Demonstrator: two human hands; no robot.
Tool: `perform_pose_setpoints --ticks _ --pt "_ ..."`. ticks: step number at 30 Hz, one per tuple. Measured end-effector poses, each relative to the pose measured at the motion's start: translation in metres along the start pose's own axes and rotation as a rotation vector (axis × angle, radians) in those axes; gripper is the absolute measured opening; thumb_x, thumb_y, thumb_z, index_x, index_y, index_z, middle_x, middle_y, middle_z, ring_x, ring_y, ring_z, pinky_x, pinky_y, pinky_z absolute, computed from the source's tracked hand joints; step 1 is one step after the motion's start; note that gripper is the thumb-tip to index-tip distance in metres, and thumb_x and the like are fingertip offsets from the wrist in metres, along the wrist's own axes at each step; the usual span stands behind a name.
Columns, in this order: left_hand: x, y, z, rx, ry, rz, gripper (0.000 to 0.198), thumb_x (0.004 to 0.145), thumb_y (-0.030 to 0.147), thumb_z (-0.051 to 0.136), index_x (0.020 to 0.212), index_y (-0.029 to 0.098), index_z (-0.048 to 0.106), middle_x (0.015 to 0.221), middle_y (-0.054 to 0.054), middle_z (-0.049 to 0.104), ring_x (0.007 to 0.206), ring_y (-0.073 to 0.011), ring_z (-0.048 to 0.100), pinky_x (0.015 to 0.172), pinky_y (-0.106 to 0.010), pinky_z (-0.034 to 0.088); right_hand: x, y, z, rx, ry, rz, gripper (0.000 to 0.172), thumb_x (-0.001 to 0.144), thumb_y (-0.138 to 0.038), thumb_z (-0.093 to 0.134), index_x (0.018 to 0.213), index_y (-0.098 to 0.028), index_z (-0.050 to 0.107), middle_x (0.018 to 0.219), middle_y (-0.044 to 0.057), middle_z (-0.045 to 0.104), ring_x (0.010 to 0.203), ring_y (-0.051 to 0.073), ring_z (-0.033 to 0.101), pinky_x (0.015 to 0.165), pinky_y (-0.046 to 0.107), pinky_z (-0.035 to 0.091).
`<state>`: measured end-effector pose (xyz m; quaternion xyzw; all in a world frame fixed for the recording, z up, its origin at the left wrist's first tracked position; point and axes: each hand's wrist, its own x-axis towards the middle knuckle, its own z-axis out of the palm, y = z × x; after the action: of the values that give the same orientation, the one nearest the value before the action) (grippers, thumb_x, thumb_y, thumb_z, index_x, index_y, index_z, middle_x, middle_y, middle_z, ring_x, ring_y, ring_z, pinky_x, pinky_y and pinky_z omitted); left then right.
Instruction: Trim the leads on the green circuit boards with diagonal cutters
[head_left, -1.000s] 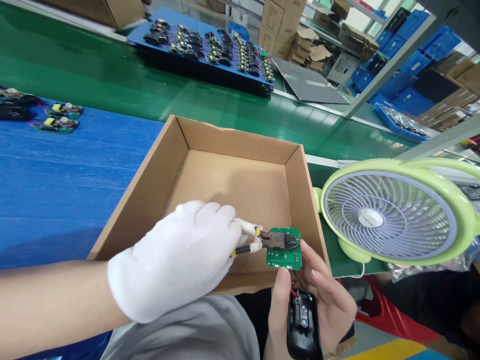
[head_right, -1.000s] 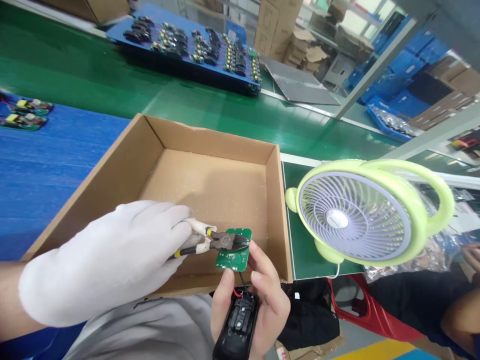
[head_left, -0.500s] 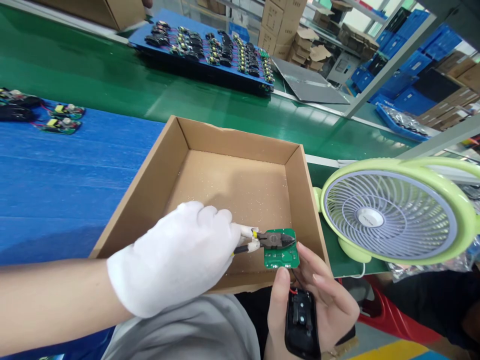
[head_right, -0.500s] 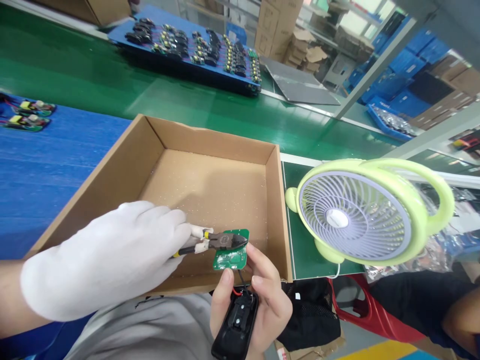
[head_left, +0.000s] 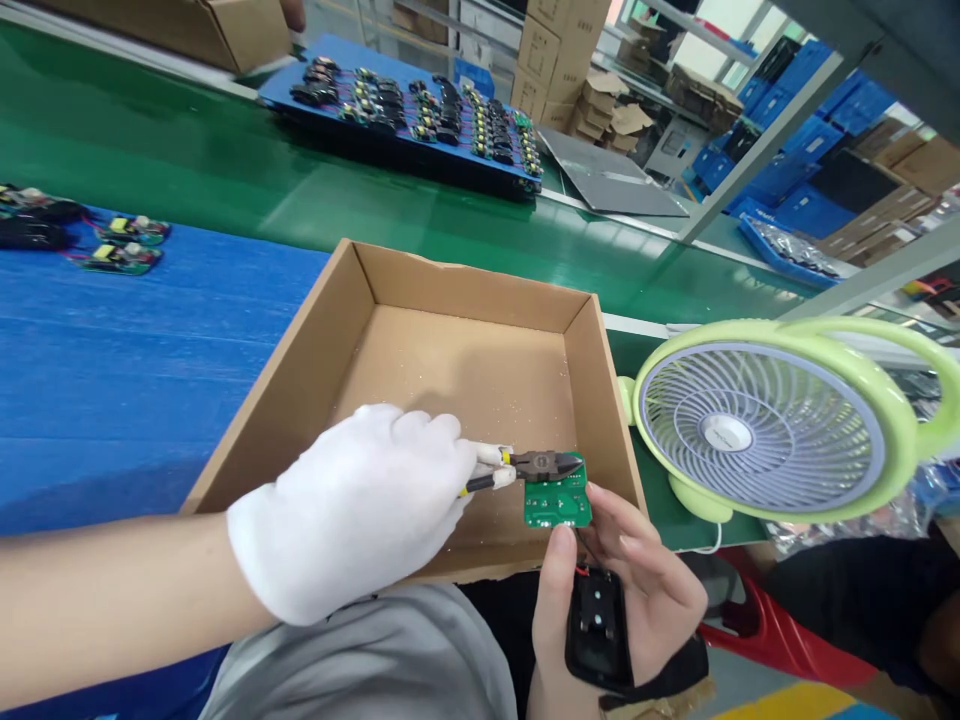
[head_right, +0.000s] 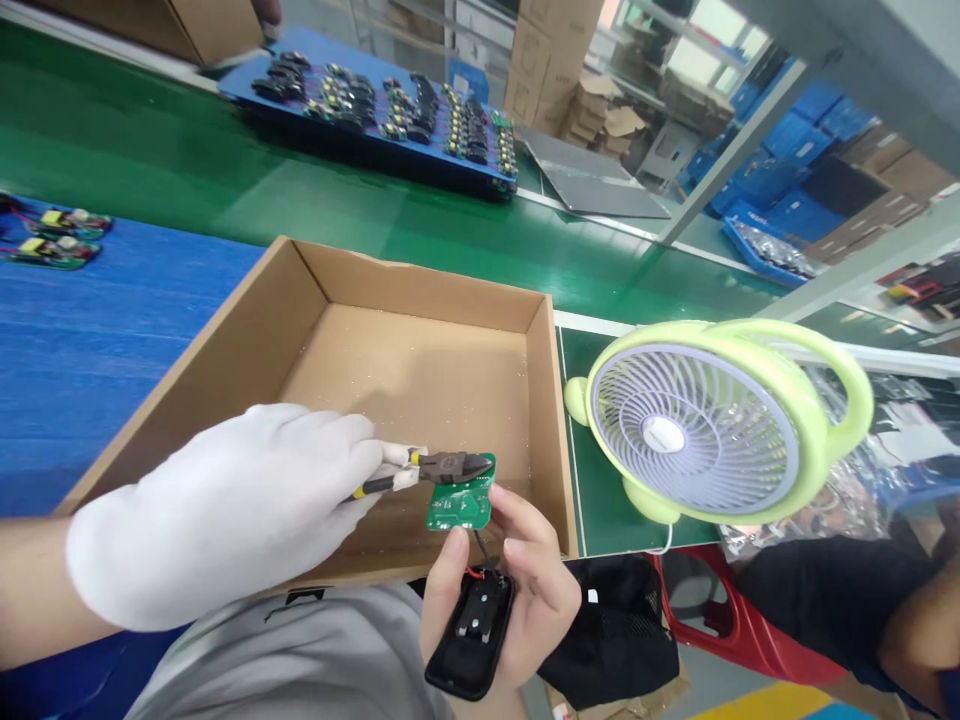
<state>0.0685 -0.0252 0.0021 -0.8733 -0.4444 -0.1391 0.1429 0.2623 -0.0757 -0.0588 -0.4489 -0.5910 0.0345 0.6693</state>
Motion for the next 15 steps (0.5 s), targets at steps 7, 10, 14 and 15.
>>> perform_pose_setpoints --ticks 7,10,14,15 --pt "-0.002 0.0006 0.0013 -0.084 -0.021 -0.07 0.027 0.094 0.014 0.054 0.078 0.023 0.073 0.068 -0.009 0.063 0.057 -0.029 0.059 0.06 -0.043 0.038 -0.0012 -0.0011 0.0016 -0.026 0.035 0.009 0.051 0.087 0.003 0.083 0.122 -0.024 0.057 0.121 0.008 0.084 0.098 0.019 0.088 0.069 0.023 0.073" --pt "-0.0031 -0.0026 0.004 -0.139 -0.032 -0.111 0.029 0.102 0.018 0.051 0.087 0.023 0.075 0.073 -0.009 0.067 0.06 -0.0285 0.061 0.062 -0.044 0.04 0.0006 -0.003 0.0002 -0.027 0.031 0.036 0.049 0.089 0.002 0.082 0.122 -0.024 0.057 0.121 0.009 0.084 0.096 0.019 0.088 0.068 0.023 0.073" --pt "-0.0033 -0.0068 0.0046 -0.154 -0.015 -0.085 0.034 0.106 0.019 0.045 0.086 0.024 0.072 0.073 -0.008 0.067 0.06 -0.0301 0.063 0.061 -0.046 0.044 0.0036 -0.0051 -0.0022 -0.013 0.036 0.082 0.044 0.093 -0.002 0.083 0.122 -0.023 0.057 0.12 0.01 0.086 0.096 0.02 0.089 0.07 0.023 0.073" --pt "-0.0031 -0.0075 0.0041 -0.163 -0.009 -0.073 0.035 0.106 0.018 0.043 0.086 0.024 0.072 0.073 -0.008 0.067 0.059 -0.0305 0.064 0.061 -0.046 0.045 0.0042 -0.0053 -0.0028 -0.011 0.035 0.088 0.044 0.093 -0.002 0.083 0.121 -0.023 0.058 0.12 0.011 0.086 0.097 0.02 0.09 0.071 0.023 0.073"
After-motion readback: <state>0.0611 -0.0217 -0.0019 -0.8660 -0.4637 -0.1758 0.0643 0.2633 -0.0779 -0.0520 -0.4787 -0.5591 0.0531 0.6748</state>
